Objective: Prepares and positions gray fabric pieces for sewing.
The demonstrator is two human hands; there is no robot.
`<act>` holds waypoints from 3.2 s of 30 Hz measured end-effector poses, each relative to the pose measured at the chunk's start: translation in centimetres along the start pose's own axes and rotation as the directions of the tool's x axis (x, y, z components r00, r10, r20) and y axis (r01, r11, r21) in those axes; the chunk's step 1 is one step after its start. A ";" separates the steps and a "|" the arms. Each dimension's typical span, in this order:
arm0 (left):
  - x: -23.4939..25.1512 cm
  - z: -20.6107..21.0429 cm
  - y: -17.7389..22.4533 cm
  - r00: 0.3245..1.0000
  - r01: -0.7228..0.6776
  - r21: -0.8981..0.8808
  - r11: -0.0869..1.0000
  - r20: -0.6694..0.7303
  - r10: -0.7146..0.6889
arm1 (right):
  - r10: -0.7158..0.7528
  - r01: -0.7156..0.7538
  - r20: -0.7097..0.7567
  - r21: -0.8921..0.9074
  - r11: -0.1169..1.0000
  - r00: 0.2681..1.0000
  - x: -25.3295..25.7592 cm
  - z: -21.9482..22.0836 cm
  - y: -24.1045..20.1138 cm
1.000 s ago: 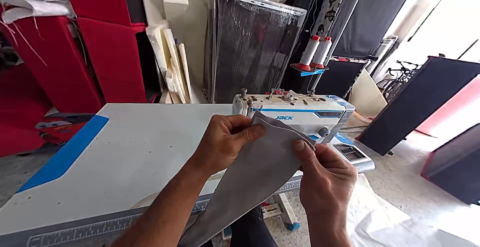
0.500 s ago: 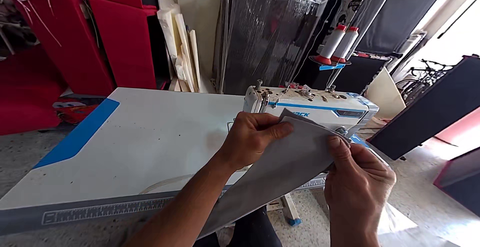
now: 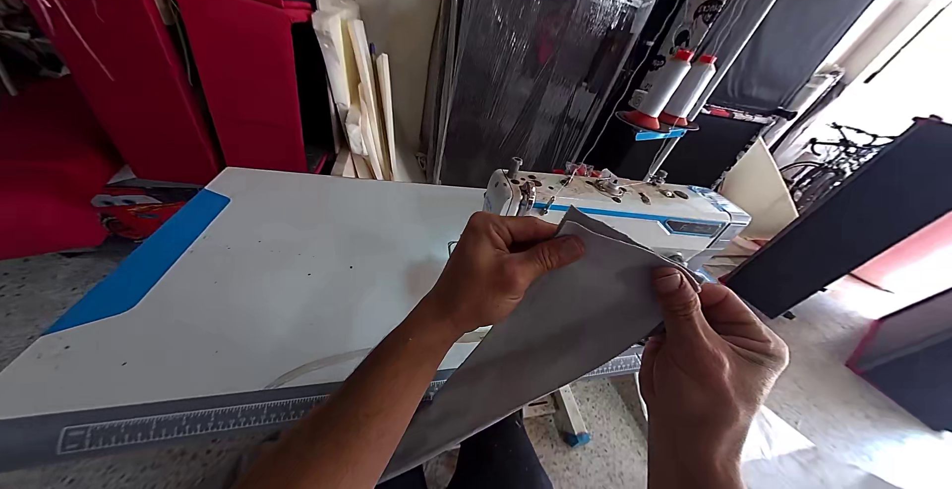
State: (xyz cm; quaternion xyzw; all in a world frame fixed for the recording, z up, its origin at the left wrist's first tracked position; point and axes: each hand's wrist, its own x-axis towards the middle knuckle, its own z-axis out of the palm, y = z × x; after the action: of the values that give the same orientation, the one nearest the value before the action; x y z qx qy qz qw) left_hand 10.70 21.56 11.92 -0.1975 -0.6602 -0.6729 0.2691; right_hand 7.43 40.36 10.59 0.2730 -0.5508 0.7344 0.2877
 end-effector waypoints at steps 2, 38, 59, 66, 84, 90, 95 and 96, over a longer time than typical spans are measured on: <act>0.0 0.0 -0.3 1.000 0.004 -0.005 1.000 -0.007 -0.004 | -0.015 0.015 0.007 0.000 1.000 1.000 0.0 -0.1 0.0; -1.9 1.5 -1.2 0.970 0.063 0.163 0.985 0.222 -0.099 | 0.041 0.161 0.571 -0.299 0.941 0.820 2.1 -3.2 -0.2; -9.1 -5.5 -7.0 0.866 0.361 0.224 0.905 0.279 -0.415 | 0.075 0.149 0.492 -0.401 0.904 0.867 3.7 -4.1 1.7; -8.1 -7.3 -9.2 0.836 0.365 0.123 0.923 0.393 -0.383 | 0.124 0.267 0.597 -0.522 0.810 0.792 6.2 -1.3 1.8; -9.0 -5.9 -11.3 0.712 0.536 -0.121 0.836 0.597 -0.370 | 0.106 0.380 0.563 -0.672 0.636 0.819 7.3 -3.3 5.1; -9.3 -6.5 -10.6 0.718 0.507 0.020 0.862 0.543 -0.434 | -0.020 0.455 0.663 -0.491 0.743 0.748 7.4 -3.4 3.2; -5.6 -6.0 -6.8 0.832 0.194 0.175 0.965 0.492 -0.256 | -0.129 0.570 0.805 -0.286 0.771 0.579 7.2 -2.2 -0.7; -4.5 -5.2 -5.4 0.869 0.111 0.148 0.983 0.466 -0.168 | -0.134 0.574 0.819 -0.264 0.775 0.558 6.9 -1.7 -1.2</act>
State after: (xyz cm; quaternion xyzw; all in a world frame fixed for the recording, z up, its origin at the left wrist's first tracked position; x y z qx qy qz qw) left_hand 11.33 16.75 4.65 -0.2927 -0.7566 -0.5817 0.0601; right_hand 3.42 43.09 15.94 0.5796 -0.7201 0.2996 0.2364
